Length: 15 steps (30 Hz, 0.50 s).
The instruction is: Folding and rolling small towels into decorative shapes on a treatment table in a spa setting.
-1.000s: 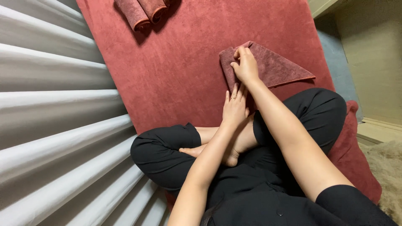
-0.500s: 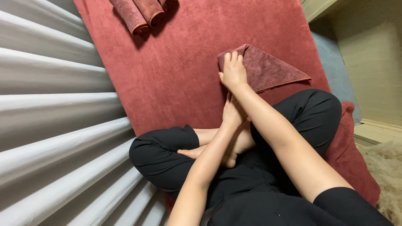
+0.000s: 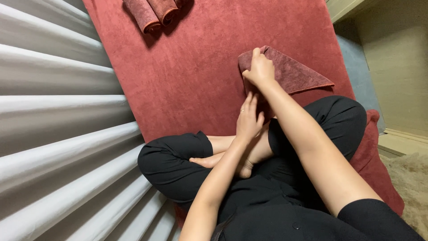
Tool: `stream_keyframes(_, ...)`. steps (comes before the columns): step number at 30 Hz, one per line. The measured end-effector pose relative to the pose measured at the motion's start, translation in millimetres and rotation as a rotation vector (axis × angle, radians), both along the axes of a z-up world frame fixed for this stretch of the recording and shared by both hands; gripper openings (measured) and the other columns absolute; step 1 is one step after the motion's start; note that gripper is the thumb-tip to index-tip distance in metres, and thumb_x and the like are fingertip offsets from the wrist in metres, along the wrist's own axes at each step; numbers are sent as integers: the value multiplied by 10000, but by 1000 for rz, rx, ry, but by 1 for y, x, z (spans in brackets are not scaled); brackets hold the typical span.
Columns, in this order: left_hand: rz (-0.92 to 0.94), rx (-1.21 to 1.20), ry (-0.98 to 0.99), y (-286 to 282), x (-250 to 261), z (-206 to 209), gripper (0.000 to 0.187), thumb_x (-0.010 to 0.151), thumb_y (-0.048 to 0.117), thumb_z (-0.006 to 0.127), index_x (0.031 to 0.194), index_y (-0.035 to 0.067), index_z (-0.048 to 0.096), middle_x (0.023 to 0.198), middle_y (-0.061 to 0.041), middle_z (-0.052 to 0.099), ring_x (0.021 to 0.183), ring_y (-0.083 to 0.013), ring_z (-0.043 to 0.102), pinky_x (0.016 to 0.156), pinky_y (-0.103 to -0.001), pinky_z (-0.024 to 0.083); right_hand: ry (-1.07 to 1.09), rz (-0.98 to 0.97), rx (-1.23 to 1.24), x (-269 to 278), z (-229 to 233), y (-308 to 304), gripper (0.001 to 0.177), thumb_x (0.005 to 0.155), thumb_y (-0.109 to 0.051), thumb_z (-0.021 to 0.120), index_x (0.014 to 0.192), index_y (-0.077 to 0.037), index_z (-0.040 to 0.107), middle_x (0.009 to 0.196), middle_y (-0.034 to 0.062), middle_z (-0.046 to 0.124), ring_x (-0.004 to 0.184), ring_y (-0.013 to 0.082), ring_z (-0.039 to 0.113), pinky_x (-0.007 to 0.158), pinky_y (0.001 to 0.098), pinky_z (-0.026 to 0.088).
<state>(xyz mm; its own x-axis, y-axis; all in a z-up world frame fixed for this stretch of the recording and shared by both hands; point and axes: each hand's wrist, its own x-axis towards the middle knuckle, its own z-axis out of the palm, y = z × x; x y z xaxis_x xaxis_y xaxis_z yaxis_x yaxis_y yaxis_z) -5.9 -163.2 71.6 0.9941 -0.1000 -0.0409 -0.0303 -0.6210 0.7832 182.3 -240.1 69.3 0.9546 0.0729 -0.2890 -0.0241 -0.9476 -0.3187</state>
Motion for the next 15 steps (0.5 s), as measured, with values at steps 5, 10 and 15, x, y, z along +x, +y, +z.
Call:
stream_keyframes(5,235,-300,312,14,7,-20,698,972,214,624,1592,83,331,1472,-195,520,1335,-359,557,1127,-496,472,98,-133,150,7,-9,-29,564,732,-320,798,1134,-128,452,1060,180,707,1074,451,691,960,547,523)
stream_keyframes(10,287,-570,579,11,22,-27,667,1028,269,587,1605,86,306,1506,-180,525,1362,-320,548,1140,-421,473,238,-265,360,9,-22,-63,480,777,-320,783,1109,-193,460,1138,193,667,1148,442,641,987,491,495)
stream_keyframes(15,172,-434,533,-1,26,-19,687,987,302,626,1604,158,360,1620,-190,349,1460,-379,416,1145,-447,474,195,-437,669,11,-62,-77,392,724,-140,796,1012,-139,528,854,96,576,478,204,557,374,271,458)
